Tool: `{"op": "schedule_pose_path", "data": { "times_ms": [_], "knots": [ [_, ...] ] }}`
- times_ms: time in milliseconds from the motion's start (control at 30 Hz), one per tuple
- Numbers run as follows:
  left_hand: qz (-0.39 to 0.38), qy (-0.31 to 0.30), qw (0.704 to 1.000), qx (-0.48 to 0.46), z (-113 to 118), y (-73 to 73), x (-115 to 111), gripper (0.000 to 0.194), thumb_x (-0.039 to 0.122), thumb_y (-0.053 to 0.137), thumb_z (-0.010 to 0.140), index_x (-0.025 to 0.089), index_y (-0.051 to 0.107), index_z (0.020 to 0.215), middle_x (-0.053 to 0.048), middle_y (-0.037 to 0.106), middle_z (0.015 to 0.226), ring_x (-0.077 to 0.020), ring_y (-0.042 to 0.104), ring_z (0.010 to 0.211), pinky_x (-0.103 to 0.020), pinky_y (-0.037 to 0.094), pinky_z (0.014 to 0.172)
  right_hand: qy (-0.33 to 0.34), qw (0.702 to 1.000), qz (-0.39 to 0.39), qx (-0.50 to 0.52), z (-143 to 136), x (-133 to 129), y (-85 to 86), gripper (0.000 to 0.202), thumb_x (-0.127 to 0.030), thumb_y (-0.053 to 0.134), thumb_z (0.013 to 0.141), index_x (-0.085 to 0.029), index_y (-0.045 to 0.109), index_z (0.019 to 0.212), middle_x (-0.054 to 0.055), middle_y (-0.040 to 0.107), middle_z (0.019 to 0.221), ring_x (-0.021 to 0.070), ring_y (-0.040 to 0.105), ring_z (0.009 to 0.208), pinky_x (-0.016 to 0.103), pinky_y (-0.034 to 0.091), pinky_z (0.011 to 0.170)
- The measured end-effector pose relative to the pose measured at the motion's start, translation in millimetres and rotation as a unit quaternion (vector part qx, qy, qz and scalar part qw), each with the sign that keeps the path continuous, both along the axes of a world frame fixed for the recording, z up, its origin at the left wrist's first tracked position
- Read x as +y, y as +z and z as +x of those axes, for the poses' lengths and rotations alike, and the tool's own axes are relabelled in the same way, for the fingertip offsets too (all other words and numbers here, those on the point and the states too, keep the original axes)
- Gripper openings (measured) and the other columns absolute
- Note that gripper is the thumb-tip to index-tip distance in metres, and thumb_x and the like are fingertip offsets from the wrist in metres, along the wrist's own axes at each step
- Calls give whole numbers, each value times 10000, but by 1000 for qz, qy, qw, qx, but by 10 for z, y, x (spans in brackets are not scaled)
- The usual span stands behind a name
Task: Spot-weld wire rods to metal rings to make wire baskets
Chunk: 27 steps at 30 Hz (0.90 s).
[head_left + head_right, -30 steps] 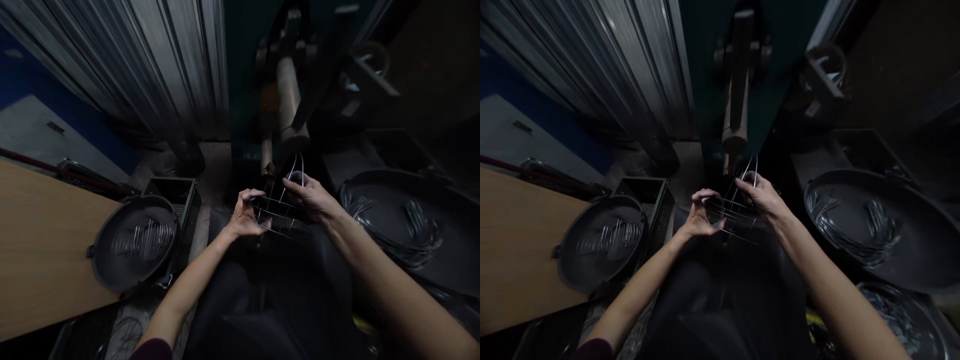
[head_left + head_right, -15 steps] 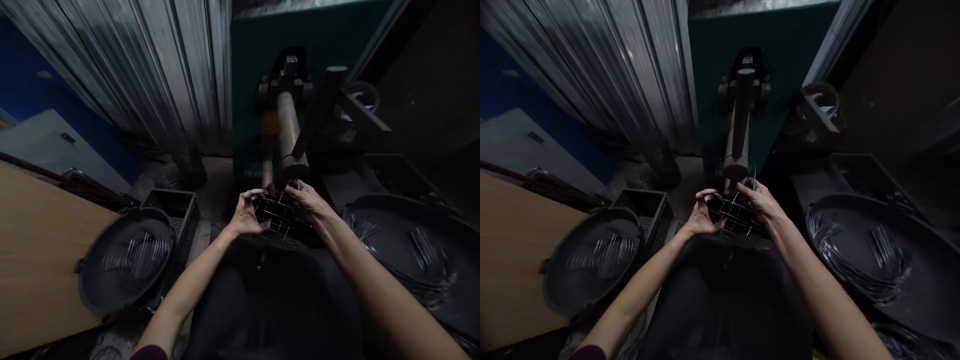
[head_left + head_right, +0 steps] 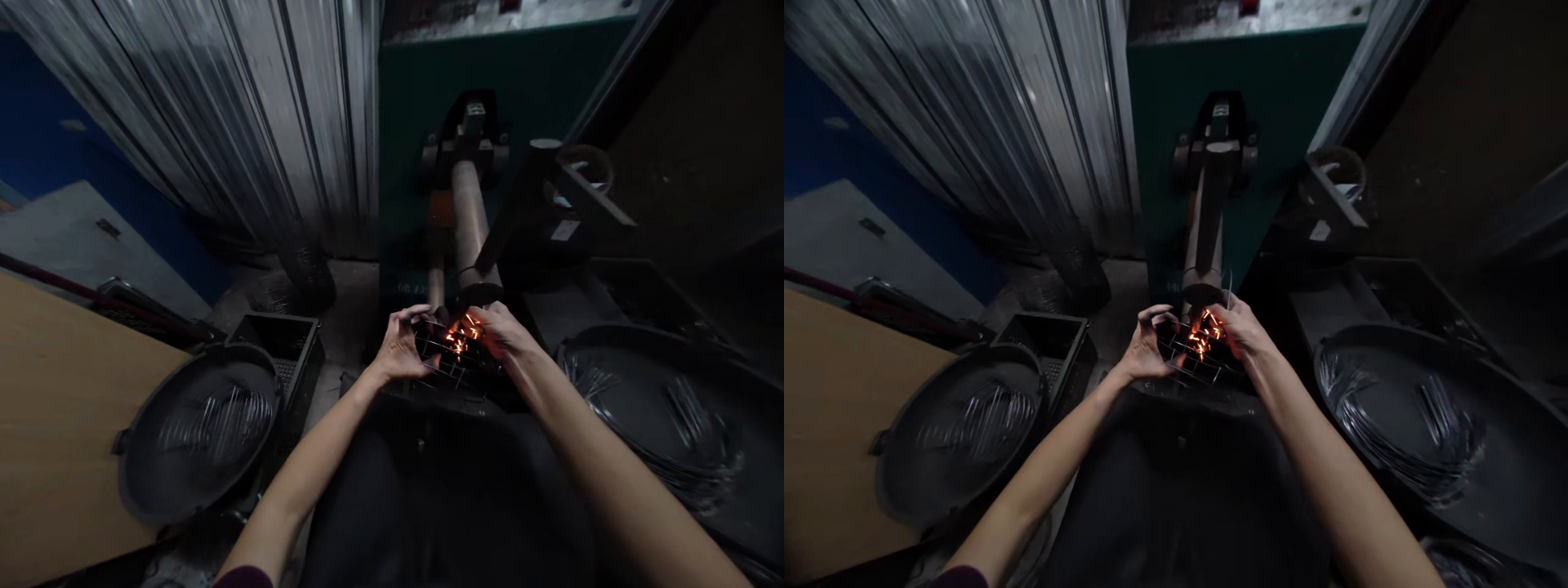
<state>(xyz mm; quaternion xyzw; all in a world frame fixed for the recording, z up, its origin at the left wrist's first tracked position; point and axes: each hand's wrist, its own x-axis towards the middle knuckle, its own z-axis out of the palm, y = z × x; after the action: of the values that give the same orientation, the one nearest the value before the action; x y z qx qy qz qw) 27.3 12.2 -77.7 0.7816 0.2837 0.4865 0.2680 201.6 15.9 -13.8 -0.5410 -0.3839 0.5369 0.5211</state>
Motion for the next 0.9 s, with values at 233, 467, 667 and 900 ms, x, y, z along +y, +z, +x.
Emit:
{"op": "schedule_pose_path", "data": {
  "times_ms": [233, 467, 667, 900],
  "knots": [
    [11, 12, 1000, -7, -43, 59, -5, 834, 238, 731, 584, 189, 250, 1264, -79, 504, 1066, -221, 562, 996, -420, 458, 915, -133, 987, -8, 92, -14, -37, 48, 368, -426, 710, 722, -190, 435, 664, -79, 418, 466, 23, 273, 331, 148, 243, 326],
    [15, 13, 1000, -1, -165, -5, -3, 869, 252, 710, 615, 202, 147, 1276, -21, 465, 946, -189, 543, 881, -459, 411, 940, -56, 993, -28, 101, -67, -74, 116, 285, -232, 740, 642, -166, 463, 629, -53, 458, 495, 35, 367, 380, 133, 261, 334],
    [1, 2, 1000, -18, -176, -44, 21, 906, 256, 698, 612, 203, 117, 1306, -3, 435, 906, -169, 508, 834, -404, 435, 860, -3, 997, -5, 82, -90, -67, 142, 383, -261, 783, 545, -197, 418, 642, -69, 427, 464, 45, 370, 367, 145, 235, 324],
    [6, 5, 999, -37, -149, -99, 58, 931, 262, 712, 584, 242, 146, 1323, -5, 402, 960, -146, 478, 831, -369, 421, 848, 31, 998, -22, 52, -74, -67, 217, 409, -270, 795, 501, -201, 417, 641, -83, 372, 415, 33, 324, 346, 153, 223, 328]
  ]
}}
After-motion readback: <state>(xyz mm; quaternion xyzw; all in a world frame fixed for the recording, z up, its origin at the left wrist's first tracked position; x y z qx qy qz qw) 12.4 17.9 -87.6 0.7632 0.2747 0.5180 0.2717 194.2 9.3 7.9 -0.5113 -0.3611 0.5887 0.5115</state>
